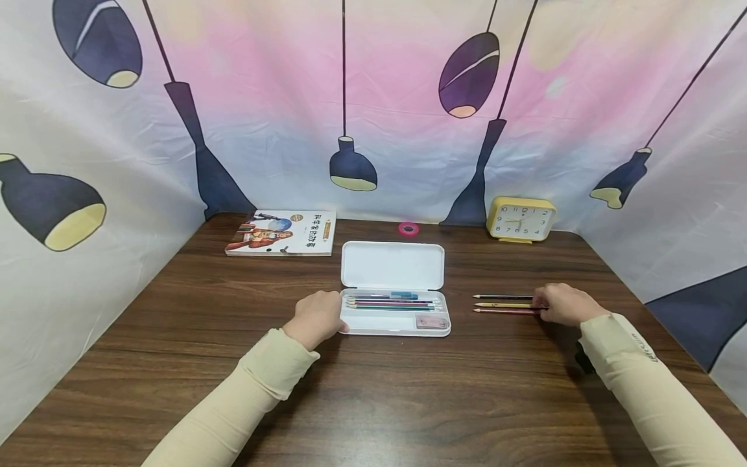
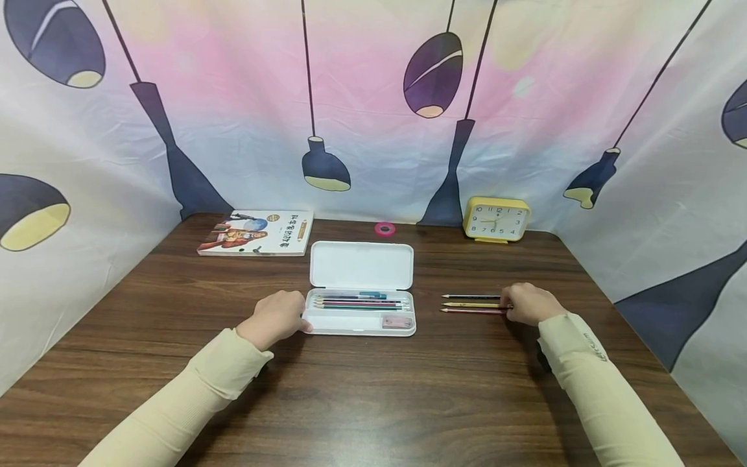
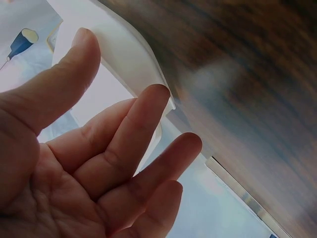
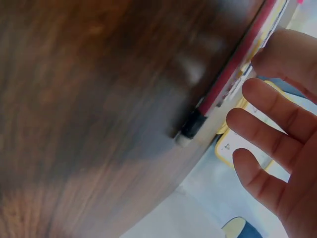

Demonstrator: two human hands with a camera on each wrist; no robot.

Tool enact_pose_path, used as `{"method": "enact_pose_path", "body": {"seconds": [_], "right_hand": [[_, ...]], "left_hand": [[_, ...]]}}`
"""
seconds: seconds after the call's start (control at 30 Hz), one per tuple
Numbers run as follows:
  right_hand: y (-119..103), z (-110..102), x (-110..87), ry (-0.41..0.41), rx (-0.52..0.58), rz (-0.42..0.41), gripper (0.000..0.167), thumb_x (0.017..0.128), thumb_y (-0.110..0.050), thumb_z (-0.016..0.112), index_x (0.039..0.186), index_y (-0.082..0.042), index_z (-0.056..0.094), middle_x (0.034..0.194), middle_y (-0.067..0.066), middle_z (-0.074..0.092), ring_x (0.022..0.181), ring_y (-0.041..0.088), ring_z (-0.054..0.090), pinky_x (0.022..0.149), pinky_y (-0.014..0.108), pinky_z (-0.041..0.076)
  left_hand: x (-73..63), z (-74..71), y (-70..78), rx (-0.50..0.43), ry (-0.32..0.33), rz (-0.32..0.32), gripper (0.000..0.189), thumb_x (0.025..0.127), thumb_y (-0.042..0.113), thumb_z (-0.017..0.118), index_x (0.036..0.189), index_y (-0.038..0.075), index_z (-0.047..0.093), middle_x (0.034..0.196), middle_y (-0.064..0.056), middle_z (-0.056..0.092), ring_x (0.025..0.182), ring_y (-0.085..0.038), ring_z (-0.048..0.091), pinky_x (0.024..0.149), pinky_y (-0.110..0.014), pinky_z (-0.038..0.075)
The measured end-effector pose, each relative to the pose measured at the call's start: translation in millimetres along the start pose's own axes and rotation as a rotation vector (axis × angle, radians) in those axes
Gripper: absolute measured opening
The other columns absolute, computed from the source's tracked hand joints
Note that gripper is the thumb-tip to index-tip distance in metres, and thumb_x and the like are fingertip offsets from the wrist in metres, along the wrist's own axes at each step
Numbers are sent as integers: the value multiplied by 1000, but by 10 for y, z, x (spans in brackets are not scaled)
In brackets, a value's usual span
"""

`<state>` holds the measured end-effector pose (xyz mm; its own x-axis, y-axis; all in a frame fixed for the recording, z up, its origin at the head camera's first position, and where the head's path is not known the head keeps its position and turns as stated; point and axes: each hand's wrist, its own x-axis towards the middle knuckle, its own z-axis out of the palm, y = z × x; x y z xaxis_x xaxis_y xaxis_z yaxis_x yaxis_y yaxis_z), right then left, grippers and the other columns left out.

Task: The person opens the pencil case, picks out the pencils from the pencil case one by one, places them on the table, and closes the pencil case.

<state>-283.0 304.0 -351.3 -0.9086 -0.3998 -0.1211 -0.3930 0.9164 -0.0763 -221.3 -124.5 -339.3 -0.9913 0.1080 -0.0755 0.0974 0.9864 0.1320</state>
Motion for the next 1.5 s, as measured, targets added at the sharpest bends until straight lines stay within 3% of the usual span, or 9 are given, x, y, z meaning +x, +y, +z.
{"method": "enact_pose_path", "body": {"seconds": [0.87, 1.5], "right_hand": [[-224, -61, 59, 31, -60, -74, 8, 76, -7, 63, 83, -10, 61, 77, -1, 54, 65, 15, 50, 54, 35, 41], [-488, -101, 145, 91, -87, -214, 8, 75, -5, 61, 80, -11, 59, 76, -3, 50, 61, 10, 44, 51, 29, 37]], "left_hand": [[20, 5, 9, 2, 2, -2, 42, 61, 33, 77, 84, 2, 61, 81, -12, 61, 68, -21, 55, 48, -37, 41], [10, -25, 12, -11, 11, 7, 40, 60, 29, 78, 85, 3, 61, 81, -11, 61, 66, -20, 53, 48, -36, 41]]}}
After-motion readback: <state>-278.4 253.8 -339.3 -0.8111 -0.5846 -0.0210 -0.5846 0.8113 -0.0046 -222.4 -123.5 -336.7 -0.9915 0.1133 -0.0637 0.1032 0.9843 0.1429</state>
